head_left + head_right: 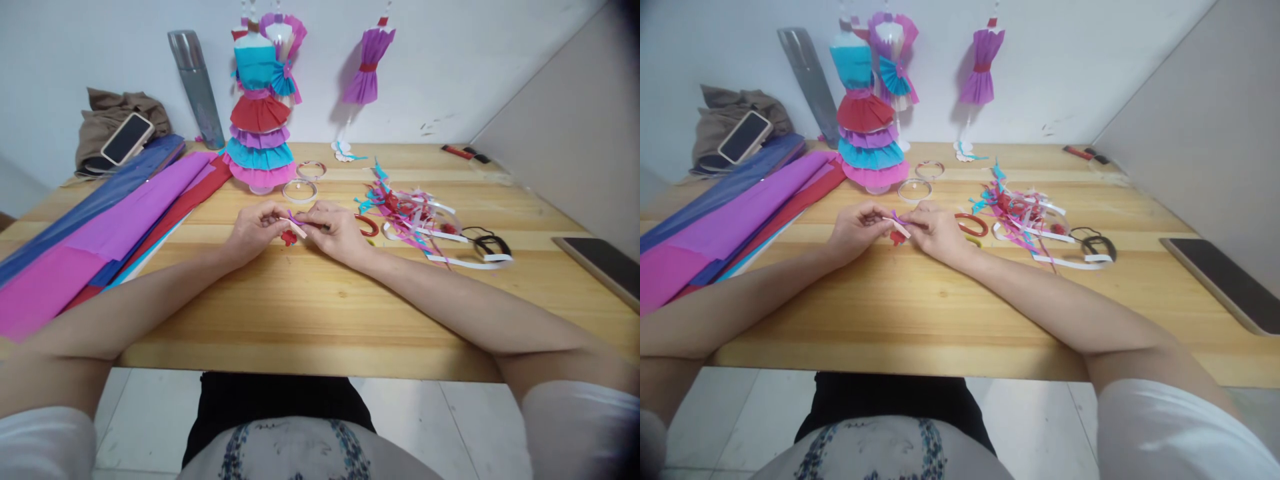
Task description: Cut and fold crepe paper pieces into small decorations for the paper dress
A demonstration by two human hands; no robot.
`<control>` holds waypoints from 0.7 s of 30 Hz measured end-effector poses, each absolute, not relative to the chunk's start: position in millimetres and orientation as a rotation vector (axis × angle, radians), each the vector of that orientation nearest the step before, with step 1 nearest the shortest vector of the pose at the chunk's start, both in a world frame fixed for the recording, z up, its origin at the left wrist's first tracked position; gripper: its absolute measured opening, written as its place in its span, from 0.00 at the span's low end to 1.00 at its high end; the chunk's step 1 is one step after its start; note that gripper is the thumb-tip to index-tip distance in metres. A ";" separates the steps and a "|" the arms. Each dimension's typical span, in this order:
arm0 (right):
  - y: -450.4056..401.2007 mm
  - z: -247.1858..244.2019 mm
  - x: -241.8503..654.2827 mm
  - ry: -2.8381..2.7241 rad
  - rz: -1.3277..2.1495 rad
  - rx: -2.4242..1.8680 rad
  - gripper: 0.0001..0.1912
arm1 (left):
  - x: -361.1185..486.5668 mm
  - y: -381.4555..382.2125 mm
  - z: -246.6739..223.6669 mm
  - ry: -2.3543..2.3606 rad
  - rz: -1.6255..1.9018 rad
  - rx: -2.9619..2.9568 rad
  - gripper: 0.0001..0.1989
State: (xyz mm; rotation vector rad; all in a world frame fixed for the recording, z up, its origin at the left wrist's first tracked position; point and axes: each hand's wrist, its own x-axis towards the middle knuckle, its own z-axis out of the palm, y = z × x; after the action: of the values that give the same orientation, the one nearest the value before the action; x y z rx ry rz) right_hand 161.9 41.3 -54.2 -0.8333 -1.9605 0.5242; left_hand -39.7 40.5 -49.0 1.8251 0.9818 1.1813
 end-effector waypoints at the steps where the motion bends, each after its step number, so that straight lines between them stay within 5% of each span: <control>1: 41.2 -54.2 161.8 -1.966 0.517 -0.842 0.07 | -39.7 40.8 -49.6 0.976 1.183 1.824 0.09; 21: 35.9 -51.6 159.7 -1.954 0.610 -0.842 0.05 | -41.5 43.2 -50.7 0.986 1.170 1.842 0.08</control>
State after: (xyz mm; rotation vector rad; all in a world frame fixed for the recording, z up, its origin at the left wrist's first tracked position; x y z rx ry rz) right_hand 159.7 35.9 -51.6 -0.8419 -1.9543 0.6098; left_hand -41.5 43.2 -50.7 1.8415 0.9863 1.1702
